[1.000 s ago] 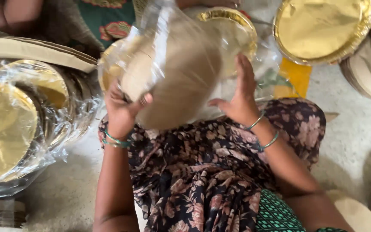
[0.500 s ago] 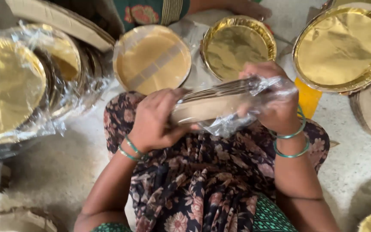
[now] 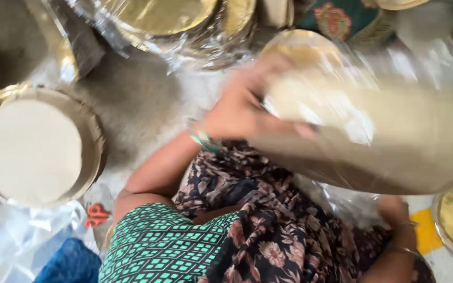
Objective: The person takes gold-colored plates and places them inside clear plastic bags, sometimes stacking them or adding cardboard backing before sealing the bags by hand.
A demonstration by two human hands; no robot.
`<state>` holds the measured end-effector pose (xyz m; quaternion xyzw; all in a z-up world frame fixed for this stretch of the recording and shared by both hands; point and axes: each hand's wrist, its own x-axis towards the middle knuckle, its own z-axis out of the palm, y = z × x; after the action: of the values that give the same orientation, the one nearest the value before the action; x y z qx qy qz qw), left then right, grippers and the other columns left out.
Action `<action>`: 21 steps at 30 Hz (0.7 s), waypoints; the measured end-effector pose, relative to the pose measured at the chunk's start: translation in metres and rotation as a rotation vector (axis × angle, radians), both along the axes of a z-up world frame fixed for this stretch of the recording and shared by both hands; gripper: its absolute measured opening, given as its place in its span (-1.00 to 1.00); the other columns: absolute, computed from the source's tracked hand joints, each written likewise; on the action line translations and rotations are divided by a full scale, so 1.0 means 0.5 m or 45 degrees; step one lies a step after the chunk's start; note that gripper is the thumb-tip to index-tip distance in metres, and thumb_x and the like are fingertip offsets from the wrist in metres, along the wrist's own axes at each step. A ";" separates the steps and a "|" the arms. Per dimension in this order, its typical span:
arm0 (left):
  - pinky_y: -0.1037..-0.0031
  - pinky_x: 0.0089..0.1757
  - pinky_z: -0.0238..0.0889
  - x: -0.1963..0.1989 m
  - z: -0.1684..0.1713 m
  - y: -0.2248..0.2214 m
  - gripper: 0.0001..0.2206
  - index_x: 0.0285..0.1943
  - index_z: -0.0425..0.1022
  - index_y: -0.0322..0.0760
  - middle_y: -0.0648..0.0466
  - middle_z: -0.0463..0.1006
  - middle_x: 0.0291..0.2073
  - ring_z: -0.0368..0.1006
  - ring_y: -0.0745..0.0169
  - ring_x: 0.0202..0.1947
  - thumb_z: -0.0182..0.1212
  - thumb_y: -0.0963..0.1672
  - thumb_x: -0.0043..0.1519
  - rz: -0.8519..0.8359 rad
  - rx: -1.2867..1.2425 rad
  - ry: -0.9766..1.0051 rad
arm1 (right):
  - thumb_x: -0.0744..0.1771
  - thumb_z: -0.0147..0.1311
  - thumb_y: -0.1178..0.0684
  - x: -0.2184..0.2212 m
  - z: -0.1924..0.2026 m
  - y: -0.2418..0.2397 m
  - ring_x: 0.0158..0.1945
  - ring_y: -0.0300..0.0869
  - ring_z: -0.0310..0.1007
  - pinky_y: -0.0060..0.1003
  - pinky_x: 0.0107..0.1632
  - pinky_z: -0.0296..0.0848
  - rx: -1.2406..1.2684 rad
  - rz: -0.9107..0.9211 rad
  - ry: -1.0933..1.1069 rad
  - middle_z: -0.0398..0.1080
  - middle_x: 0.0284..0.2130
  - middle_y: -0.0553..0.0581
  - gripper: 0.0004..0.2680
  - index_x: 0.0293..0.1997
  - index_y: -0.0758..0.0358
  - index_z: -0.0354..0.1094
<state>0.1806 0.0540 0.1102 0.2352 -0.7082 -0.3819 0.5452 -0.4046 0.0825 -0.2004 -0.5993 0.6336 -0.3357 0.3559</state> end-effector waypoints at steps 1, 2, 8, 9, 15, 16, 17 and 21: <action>0.41 0.09 0.45 0.041 0.010 0.017 -0.52 0.14 0.47 -0.22 0.07 0.58 -0.01 0.55 0.28 0.04 0.66 -0.06 0.15 0.023 0.001 -0.003 | 0.42 -0.13 0.06 0.048 -0.003 -0.001 0.14 -0.11 0.42 -0.17 0.22 0.40 0.001 0.023 -0.003 0.42 0.09 0.27 -0.70 0.26 0.41 0.29; 0.41 0.14 0.46 0.084 0.028 0.028 -0.47 0.19 0.43 -0.20 0.11 0.56 0.05 0.52 0.31 0.10 0.66 -0.08 0.13 0.048 0.069 0.131 | 0.35 0.07 0.06 0.103 -0.006 0.002 -0.01 -0.11 0.49 -0.19 0.11 0.44 0.271 0.161 0.121 0.52 -0.06 0.25 -0.73 0.11 0.41 0.42; 0.28 0.13 0.53 0.274 0.057 0.113 -0.34 0.38 0.27 -0.35 0.03 0.51 0.16 0.52 0.14 0.15 0.67 -0.15 0.22 0.942 -0.128 0.242 | 0.30 0.23 -0.07 0.254 0.058 0.006 -0.29 -0.12 0.49 -0.19 -0.18 0.47 0.563 0.315 0.261 0.61 -0.33 0.23 -0.73 -0.05 0.32 0.59; 0.24 0.19 0.41 0.292 0.072 0.121 -0.38 0.44 0.21 -0.30 0.04 0.46 0.22 0.46 0.14 0.21 0.64 -0.15 0.37 1.063 -0.494 0.052 | 0.31 0.23 -0.07 0.259 0.054 0.003 -0.31 -0.11 0.54 -0.17 -0.17 0.50 0.616 0.230 0.468 0.63 -0.34 0.25 -0.73 -0.03 0.31 0.57; 0.30 -0.18 0.19 0.451 -0.056 -0.092 -0.88 0.02 0.45 -0.18 0.12 0.42 -0.20 0.34 0.16 -0.14 0.19 -0.21 0.35 1.589 -1.294 -1.752 | 0.30 0.22 -0.07 0.229 0.046 0.019 -0.30 -0.11 0.55 -0.19 -0.17 0.50 0.589 0.169 0.546 0.63 -0.31 0.22 -0.74 -0.01 0.27 0.58; 0.30 -0.18 0.19 0.458 -0.078 -0.124 -0.88 0.02 0.45 -0.18 0.12 0.42 -0.20 0.34 0.16 -0.14 0.19 -0.21 0.35 1.576 -1.304 -1.738 | 0.30 0.22 -0.07 0.230 0.043 0.022 -0.30 -0.11 0.55 -0.19 -0.17 0.50 0.593 0.150 0.543 0.63 -0.31 0.22 -0.74 -0.01 0.27 0.58; 0.27 -0.18 0.21 0.463 -0.101 -0.157 -0.92 -0.01 0.46 -0.19 0.10 0.45 -0.18 0.36 0.11 -0.14 0.20 -0.18 0.36 1.599 -1.233 -1.640 | 0.30 0.23 -0.08 0.228 0.040 0.023 -0.28 -0.15 0.55 -0.21 -0.14 0.50 0.542 0.162 0.541 0.63 -0.29 0.21 -0.73 -0.04 0.29 0.57; 0.09 0.00 0.26 0.529 -0.299 -0.260 -0.87 -0.10 0.50 -0.27 -0.06 0.53 -0.09 0.43 -0.05 0.00 0.18 -0.21 0.20 1.418 -0.613 -1.850 | 0.33 0.22 -0.06 0.237 0.073 0.050 -0.27 -0.15 0.54 -0.23 -0.15 0.50 0.602 0.113 0.462 0.63 -0.27 0.17 -0.76 -0.02 0.28 0.55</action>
<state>0.4450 -0.0760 -0.0390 0.6009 -0.7201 0.3296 0.1086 -0.2860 0.1075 -0.1641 -0.5771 0.7207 -0.0506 0.3807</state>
